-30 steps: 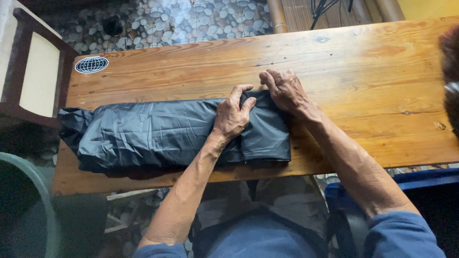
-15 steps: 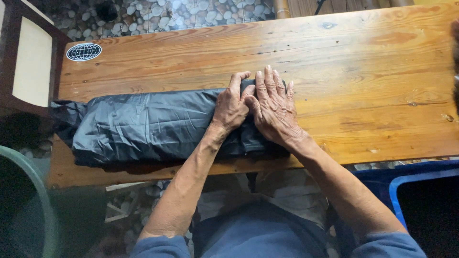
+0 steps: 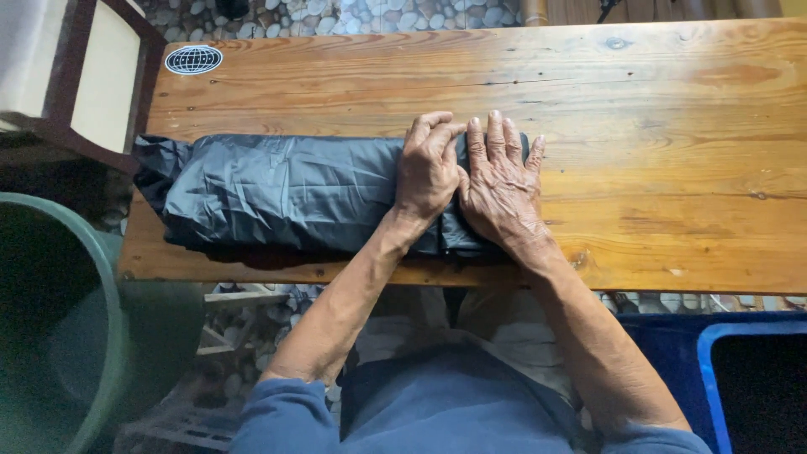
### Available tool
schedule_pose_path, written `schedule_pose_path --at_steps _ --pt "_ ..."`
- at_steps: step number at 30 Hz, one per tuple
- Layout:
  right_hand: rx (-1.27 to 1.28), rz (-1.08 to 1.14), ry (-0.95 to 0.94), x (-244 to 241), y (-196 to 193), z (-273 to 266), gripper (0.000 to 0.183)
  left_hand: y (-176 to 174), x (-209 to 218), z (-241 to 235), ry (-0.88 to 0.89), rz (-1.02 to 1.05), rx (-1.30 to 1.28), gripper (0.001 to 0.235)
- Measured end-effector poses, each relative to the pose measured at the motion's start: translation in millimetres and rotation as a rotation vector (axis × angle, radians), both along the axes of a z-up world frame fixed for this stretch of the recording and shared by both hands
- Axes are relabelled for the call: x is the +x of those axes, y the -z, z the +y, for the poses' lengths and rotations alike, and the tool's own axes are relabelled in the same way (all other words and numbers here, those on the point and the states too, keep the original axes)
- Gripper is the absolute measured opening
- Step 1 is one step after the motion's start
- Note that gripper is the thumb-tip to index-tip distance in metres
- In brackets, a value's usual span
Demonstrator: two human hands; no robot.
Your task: The person folds a black fabric item on a wooden table, rolling it into a compact bundle. They then place the bundle into a black drawstring bag, pull the red drawstrings to close the bag, and tuck the excess fabric into the opening.
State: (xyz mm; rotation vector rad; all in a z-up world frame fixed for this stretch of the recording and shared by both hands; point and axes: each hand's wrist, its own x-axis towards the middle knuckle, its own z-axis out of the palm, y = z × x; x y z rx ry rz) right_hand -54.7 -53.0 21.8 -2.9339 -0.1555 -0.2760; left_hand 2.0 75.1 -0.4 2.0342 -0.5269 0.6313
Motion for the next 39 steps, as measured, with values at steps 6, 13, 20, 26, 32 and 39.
schedule_pose_path --at_steps 6,13,20,26,32,39 --pt "0.028 -0.023 -0.009 5.6 11.3 -5.2 0.082 18.9 -2.9 18.4 0.176 -0.049 0.401 0.028" --pt "0.651 0.159 -0.205 22.2 10.1 -82.5 0.078 -12.7 -38.2 31.4 0.305 0.004 0.648 0.097" --pt "0.717 0.195 -0.014 66.8 -0.2 -106.9 0.031 -8.1 -41.8 29.0 0.261 -0.093 0.670 0.111" --pt "0.642 0.291 -0.091 93.2 -12.0 -86.9 0.029 -6.2 -43.1 28.6 0.250 -0.090 0.661 0.113" --pt "0.478 0.289 -0.216 81.3 -35.9 -75.7 0.028 -0.4 -40.8 28.7 0.248 -0.092 0.634 0.114" --pt "0.384 0.071 -0.143 92.5 0.9 -78.5 0.028 2.3 -40.4 28.6 0.254 -0.076 0.629 0.114"
